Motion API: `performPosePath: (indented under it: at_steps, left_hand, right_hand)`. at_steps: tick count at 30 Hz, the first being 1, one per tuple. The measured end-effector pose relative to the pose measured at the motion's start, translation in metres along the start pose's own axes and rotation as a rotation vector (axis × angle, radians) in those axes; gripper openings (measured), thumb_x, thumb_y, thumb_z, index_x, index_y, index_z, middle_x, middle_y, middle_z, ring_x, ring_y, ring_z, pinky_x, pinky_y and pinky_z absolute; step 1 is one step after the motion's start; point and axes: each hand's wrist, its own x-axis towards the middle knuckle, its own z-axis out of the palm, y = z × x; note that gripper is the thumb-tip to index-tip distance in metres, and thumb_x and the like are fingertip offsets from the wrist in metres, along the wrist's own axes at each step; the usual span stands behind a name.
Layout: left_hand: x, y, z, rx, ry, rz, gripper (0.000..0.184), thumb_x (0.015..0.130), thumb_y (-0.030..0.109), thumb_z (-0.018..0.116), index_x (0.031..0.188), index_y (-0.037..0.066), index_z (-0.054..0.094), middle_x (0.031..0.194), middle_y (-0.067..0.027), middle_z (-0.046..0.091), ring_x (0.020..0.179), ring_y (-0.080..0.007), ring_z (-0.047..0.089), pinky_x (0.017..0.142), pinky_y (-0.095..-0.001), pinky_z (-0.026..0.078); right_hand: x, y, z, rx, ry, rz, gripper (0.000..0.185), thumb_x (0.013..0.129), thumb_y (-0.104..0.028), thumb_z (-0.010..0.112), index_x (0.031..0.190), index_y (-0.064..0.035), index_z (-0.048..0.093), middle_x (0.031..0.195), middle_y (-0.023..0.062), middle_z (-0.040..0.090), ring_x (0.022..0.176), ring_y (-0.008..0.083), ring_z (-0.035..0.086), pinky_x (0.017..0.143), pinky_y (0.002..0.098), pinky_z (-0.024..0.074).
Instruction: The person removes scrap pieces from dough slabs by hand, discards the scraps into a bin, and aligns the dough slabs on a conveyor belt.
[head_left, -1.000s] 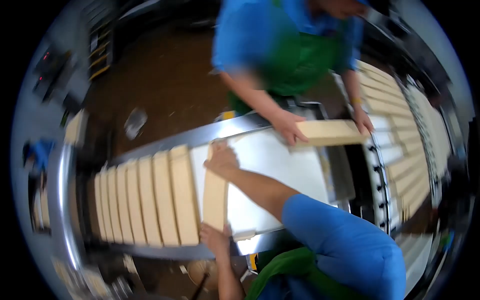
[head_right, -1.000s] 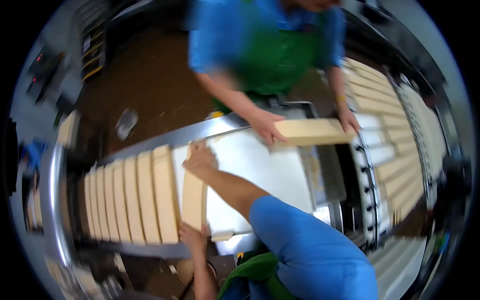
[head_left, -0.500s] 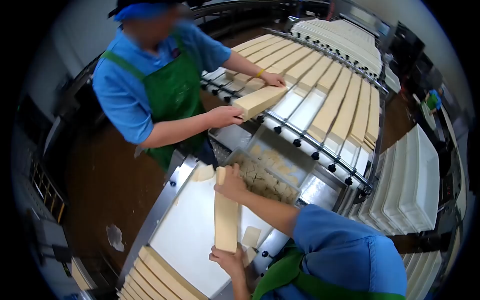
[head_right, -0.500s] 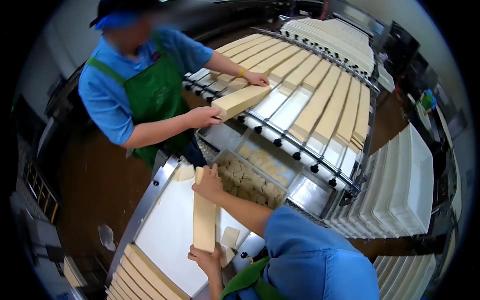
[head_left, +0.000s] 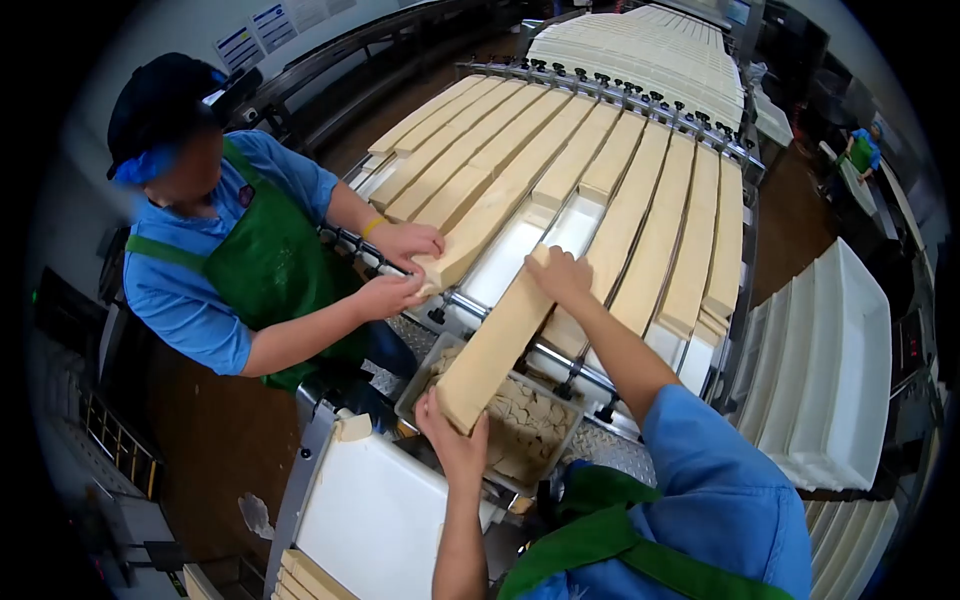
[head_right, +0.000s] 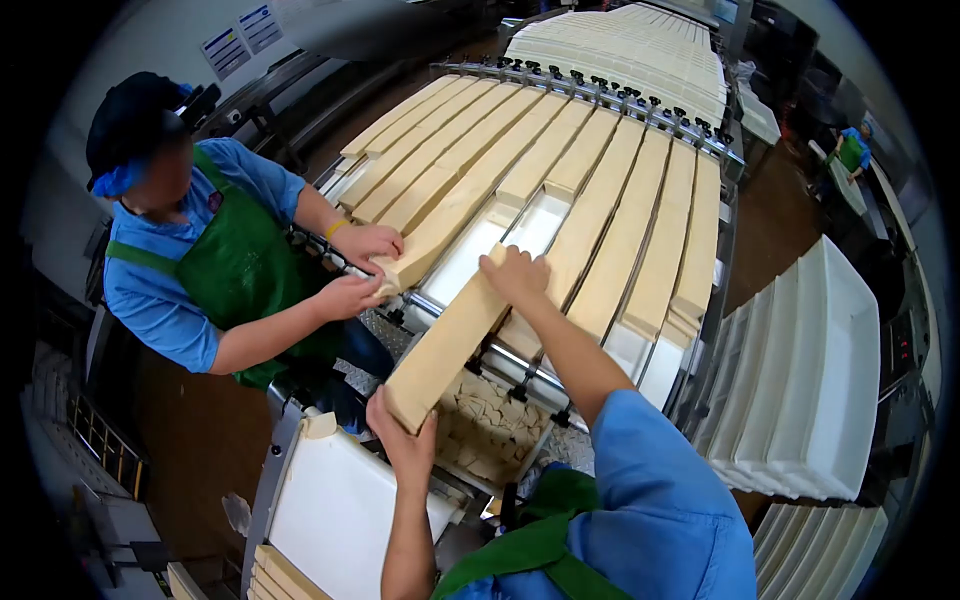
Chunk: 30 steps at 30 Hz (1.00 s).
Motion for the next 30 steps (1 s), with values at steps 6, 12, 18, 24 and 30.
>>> performPosePath:
  at_steps: [6,12,18,24,30]
  left_hand:
    - [0.064,0.005,0.068,-0.058,-0.261,0.021,0.074,0.079,0.009,0.071,0.14,0.001,0.032,0.14,-0.0249,0.031,0.127,-0.0409,0.039,0.104,-0.0411,0.035]
    - [0.091,-0.021,0.172,-0.548,-0.388,-0.141,0.061,0.09,-0.001,0.051,0.145,0.0,0.025,0.143,-0.0207,0.039,0.131,-0.0251,0.041,0.101,-0.0281,0.037]
    - [0.077,0.0,0.162,-0.576,-0.274,-0.325,0.057,0.091,-0.003,0.045,0.145,-0.001,0.028,0.14,-0.0177,0.043,0.123,-0.0196,0.047,0.101,-0.0267,0.035]
    - [0.013,-0.022,0.12,-0.446,0.086,-0.237,0.056,0.089,0.0,0.052,0.142,0.002,0.032,0.141,-0.0171,0.038,0.129,-0.0255,0.04,0.105,-0.034,0.035]
    - [-0.059,-0.051,0.05,-0.276,0.334,-0.413,0.042,0.085,0.0,0.056,0.127,0.003,0.047,0.121,-0.0173,0.049,0.111,-0.031,0.051,0.096,-0.0357,0.04]
  right_hand:
    - [0.091,0.047,-0.015,-0.312,0.053,-0.06,0.075,0.085,-0.056,0.048,0.139,-0.0042,0.038,0.141,0.018,0.039,0.13,0.0378,0.032,0.106,0.052,0.018]
    - [0.118,0.062,-0.002,-0.201,0.156,-0.075,0.075,0.089,-0.054,0.045,0.145,-0.0053,0.03,0.154,0.019,0.019,0.141,0.0433,0.012,0.112,0.0545,0.0059]
    - [0.117,0.071,-0.002,-0.268,0.171,-0.16,0.079,0.089,-0.057,0.046,0.146,-0.0053,0.029,0.154,0.0188,0.019,0.141,0.0444,0.01,0.113,0.055,0.0075]
    - [0.122,0.07,0.013,-0.47,0.317,-0.284,0.073,0.086,-0.055,0.054,0.141,-0.0087,0.039,0.148,0.0189,0.033,0.134,0.0413,0.03,0.104,0.0591,0.0274]
    - [0.037,0.023,0.065,-0.378,0.142,-0.668,0.065,0.09,-0.049,0.052,0.142,-0.0135,0.038,0.15,0.0159,0.03,0.138,0.0403,0.024,0.105,0.0605,0.0223]
